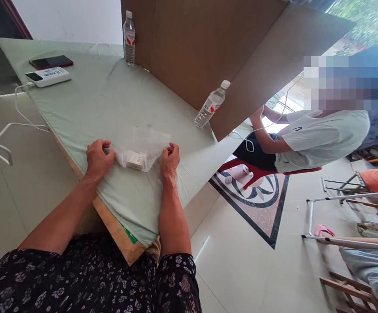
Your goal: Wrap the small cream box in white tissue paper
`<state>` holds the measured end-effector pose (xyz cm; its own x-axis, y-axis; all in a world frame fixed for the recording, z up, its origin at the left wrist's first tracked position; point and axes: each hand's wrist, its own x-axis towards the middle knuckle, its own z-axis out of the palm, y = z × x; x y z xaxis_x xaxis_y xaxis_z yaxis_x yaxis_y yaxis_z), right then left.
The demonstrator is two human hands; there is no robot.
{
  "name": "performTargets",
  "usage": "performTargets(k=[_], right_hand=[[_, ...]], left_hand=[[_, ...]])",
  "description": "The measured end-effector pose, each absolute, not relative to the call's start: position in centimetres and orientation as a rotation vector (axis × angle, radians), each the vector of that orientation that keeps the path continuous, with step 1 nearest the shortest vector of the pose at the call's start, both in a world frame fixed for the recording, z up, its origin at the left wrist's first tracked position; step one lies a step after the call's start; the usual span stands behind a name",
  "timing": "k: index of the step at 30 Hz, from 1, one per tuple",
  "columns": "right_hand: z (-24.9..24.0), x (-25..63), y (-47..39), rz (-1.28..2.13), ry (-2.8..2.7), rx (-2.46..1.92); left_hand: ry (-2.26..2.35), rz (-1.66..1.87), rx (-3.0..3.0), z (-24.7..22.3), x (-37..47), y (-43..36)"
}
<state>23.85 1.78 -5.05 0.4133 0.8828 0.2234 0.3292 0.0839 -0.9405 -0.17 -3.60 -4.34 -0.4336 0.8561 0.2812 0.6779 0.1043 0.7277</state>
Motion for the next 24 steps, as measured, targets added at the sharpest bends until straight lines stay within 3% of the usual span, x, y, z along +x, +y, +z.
performTargets(k=[6,10,16,24], right_hand=[[-2.4,23.3,-0.5,0.49,-1.284,-1.313],[-0.7,22.1,-3.1,0.58,-1.561,-1.138],[-1.4,22.2,-4.6,0.763,-1.828,-1.356],[-0.6,24.2,-8.4,0.734,-2.036,-1.03]], left_hand=[[1.808,1.476,1.983,-1.3,0.9,-5.6],[1.411,1.124,2.27,0.8,2.0,-4.9],[1.552,0.612,2.102,1.9,1.0,-2.8],[1.543,0.601,1.955,2.3,-3.0,-4.7]])
